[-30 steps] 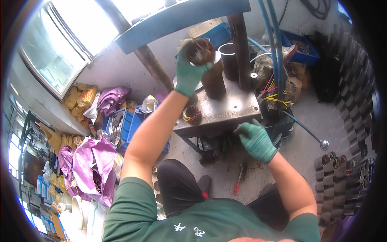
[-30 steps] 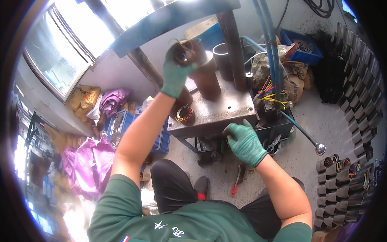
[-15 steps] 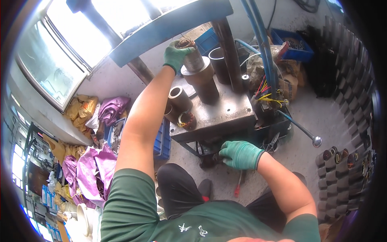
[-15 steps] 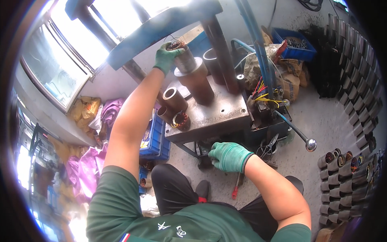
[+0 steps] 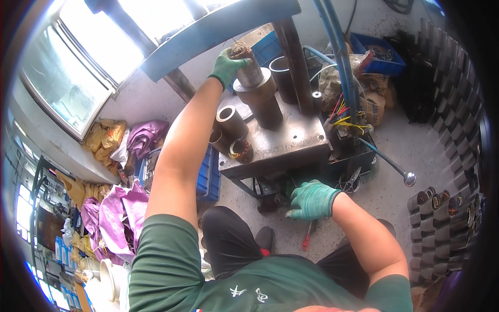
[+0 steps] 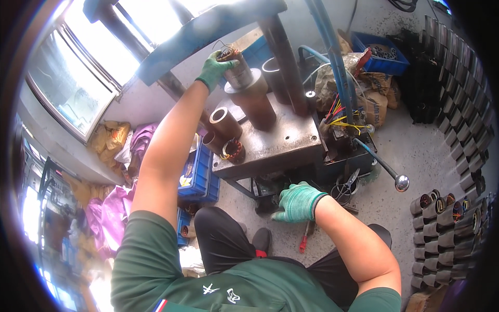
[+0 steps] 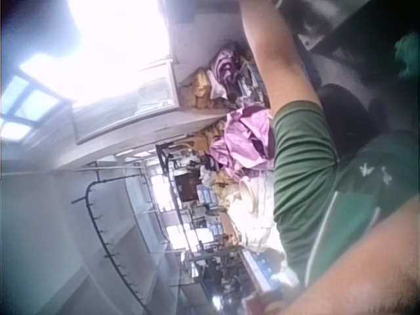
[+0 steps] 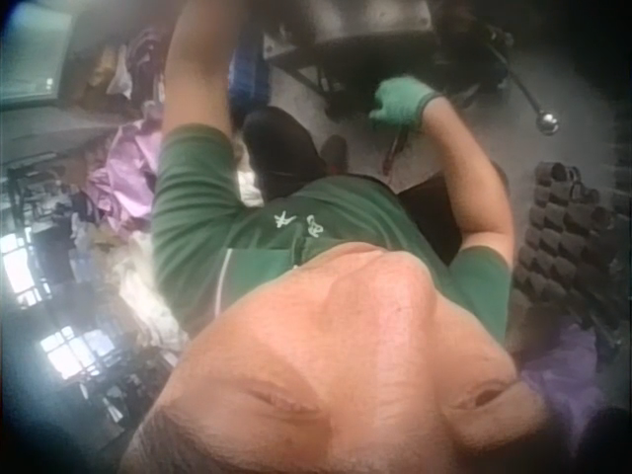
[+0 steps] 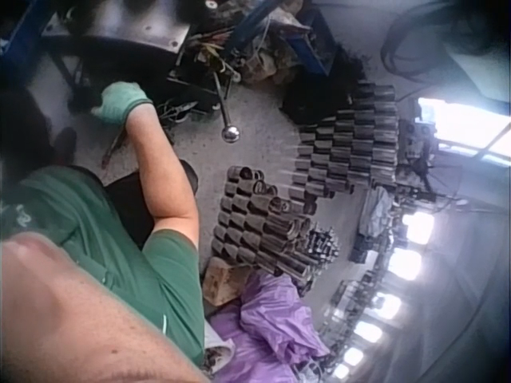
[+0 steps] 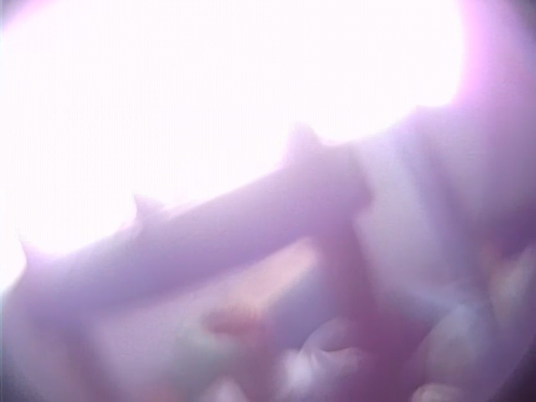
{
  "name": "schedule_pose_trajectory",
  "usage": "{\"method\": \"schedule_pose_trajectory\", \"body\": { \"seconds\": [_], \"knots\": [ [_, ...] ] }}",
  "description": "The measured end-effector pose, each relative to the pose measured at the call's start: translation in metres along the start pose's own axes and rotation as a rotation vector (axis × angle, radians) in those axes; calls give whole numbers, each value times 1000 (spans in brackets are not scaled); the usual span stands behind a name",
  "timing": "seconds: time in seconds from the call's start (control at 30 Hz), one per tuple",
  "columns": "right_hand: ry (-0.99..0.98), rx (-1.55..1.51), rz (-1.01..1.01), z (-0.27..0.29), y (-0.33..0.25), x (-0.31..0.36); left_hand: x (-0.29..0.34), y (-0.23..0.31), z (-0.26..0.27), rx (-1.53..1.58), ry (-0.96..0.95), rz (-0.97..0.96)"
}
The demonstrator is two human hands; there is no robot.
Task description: The person places a metal cylinder into a press, picks up a motor stator from the floor, and uses pliers and a screwdriver to adjust the wires. They then insert the stator into the cylinder in the press and move paper packaging material between two bags.
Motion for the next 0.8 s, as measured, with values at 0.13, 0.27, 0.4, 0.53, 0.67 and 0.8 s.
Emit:
{"method": "schedule_pose_trajectory", "body": {
  "seconds": [0.13,0.27,0.4,0.53,0.67,0.8],
  "knots": [
    [-34,84,-82,-1,2,0,6,0,-3,49,56,-1],
    [-63,95,-96,2,4,-1,8,-3,-8,94,137,-81],
    [-33,44,-87,-6,9,-4,8,-3,-6,43,93,-67],
    [3,11,-75,-5,9,-3,6,-6,1,-67,61,-60],
    [-62,-1,-127,0,12,3,9,-3,-12,-278,107,-74],
    [39,-64,-135,1,14,5,8,-6,0,-353,58,-118]
  ]
}}
Point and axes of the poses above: each hand's wrist, its own x-axis away from the middle knuckle, its own z-axis out of the back of the hand, y = z × x, the point moved 1 cm from there along -x, towards the middle knuckle, and after that the axes turned 14 degrees about -z, right-handed, at the moved point
